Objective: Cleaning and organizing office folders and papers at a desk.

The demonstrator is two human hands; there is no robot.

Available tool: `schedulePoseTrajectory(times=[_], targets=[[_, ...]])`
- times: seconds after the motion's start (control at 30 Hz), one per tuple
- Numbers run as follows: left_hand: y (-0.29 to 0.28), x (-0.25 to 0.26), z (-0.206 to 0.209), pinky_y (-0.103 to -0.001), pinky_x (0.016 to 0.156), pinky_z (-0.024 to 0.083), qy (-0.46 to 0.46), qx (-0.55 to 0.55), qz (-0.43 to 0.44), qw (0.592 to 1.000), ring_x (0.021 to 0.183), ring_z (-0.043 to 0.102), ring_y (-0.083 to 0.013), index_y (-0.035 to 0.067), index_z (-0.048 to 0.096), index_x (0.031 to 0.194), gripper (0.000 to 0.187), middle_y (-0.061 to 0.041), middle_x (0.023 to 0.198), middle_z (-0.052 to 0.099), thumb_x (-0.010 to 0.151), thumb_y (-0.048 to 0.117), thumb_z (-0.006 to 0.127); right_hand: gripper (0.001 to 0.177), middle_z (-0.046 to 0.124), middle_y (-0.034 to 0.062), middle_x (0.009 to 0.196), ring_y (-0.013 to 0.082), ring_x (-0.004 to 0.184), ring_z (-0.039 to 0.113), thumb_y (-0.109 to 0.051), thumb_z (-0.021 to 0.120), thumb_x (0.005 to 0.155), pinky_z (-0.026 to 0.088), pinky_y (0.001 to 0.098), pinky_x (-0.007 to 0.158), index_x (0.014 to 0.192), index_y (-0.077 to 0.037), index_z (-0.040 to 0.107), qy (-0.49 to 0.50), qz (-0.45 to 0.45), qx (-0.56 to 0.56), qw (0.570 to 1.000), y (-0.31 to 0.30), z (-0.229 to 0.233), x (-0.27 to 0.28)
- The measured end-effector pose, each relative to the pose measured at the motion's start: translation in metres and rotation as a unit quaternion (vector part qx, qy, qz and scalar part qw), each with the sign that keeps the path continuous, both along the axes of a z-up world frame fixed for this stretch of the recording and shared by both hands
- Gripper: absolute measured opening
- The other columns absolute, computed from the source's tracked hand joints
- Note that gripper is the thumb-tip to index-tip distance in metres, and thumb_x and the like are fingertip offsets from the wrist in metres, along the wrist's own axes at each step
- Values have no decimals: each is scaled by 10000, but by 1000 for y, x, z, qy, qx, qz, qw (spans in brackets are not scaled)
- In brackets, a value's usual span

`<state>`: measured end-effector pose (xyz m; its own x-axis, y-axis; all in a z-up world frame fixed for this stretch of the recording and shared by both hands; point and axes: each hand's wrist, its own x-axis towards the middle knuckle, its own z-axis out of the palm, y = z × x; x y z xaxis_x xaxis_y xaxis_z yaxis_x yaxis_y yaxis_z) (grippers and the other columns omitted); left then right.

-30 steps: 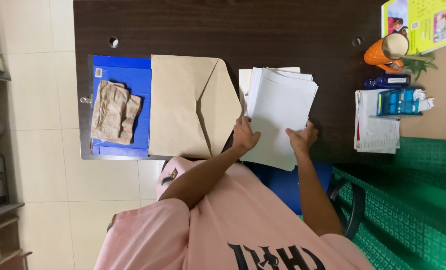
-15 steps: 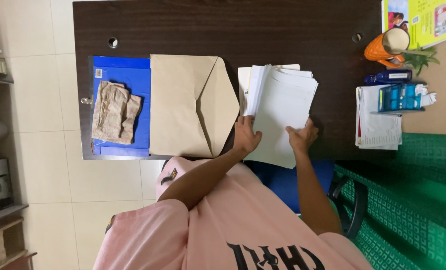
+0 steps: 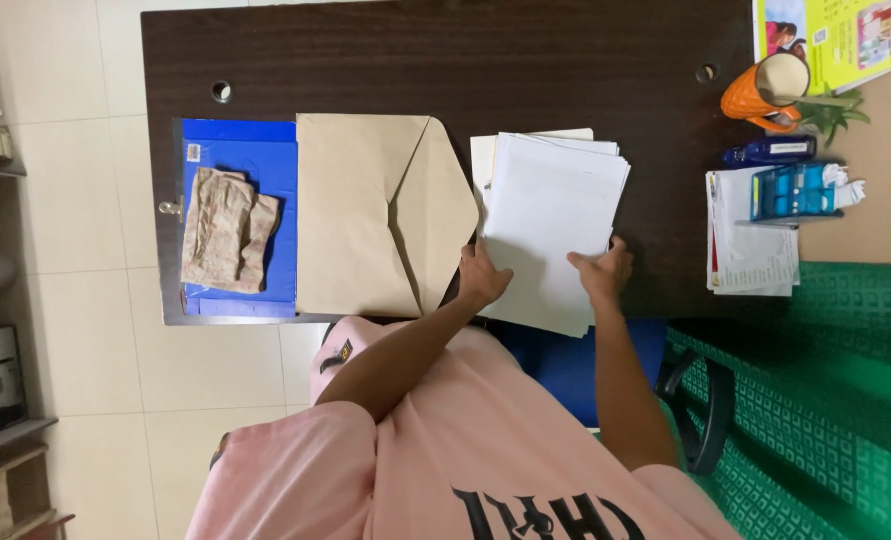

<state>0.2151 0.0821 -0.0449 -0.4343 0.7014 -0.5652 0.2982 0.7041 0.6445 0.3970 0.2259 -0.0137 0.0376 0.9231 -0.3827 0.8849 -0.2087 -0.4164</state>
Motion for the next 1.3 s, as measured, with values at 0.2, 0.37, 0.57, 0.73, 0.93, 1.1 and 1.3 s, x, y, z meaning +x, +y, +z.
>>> schedulePoseTrajectory(times=[0.2, 0.37, 0.57, 0.73, 0.93, 1.1, 1.3], targets=[[2, -2, 13, -509, 1130, 398, -9, -32, 2, 999, 1309, 410, -466, 5, 188, 1583, 986, -283, 1473, 298, 821, 320, 731, 970, 522, 236, 1362, 359, 1218, 559, -220, 939, 654, 483, 454, 1029, 1438, -4, 411, 85, -63, -53, 993, 13, 7, 3], [1, 0, 11, -497, 1120, 422, -72, -75, 38, 994, 1303, 436, -467, 13, 196, 1579, 983, -302, 1444, 320, 823, 344, 730, 881, 531, 213, 1372, 339, 1221, 573, -246, 907, 685, 507, 458, 1022, 1406, -11, 459, 78, -44, -70, 994, 7, 7, 4], [0, 8, 36, -511, 1121, 399, -43, -45, 40, 997, 1303, 399, -465, -28, 262, 1503, 910, -300, 1429, 322, 809, 298, 753, 1043, 386, 285, 1417, 428, 1312, 360, -282, 930, 708, 310, 612, 1141, 1527, -59, 324, 23, 69, 59, 996, -12, -24, 8], [-4, 16, 67, -542, 1107, 393, 84, 88, -29, 992, 1305, 357, -485, -56, 325, 1441, 814, -303, 1447, 304, 802, 229, 742, 1086, 323, 298, 1464, 458, 1328, 322, -290, 907, 733, 311, 616, 1115, 1577, -83, 256, 2, 29, 34, 999, -11, -40, 10], [5, 9, 83, -549, 1020, 424, 95, 124, -51, 986, 1242, 397, -477, -52, 335, 1443, 833, -291, 1408, 370, 745, 165, 736, 1123, 290, 288, 1492, 461, 1344, 306, -259, 899, 731, 320, 601, 1113, 1605, -90, 215, -15, 18, 18, 1000, -14, -29, 1], [8, 0, 78, -524, 966, 476, 102, 138, -55, 984, 1127, 542, -422, -16, 493, 1304, 592, -223, 1225, 612, 783, 165, 707, 1122, 297, 293, 1487, 451, 1331, 326, -276, 902, 759, 321, 597, 1114, 1613, -72, 204, -22, 36, 20, 999, -14, -35, 6], [10, 0, 29, -464, 877, 563, 2, 172, -47, 984, 971, 672, -401, -23, 622, 1141, 399, -235, 1078, 671, 800, 171, 700, 1129, 292, 298, 1496, 470, 1326, 318, -299, 921, 738, 296, 608, 1132, 1611, -74, 241, -11, 55, 40, 998, -11, -40, 9]])
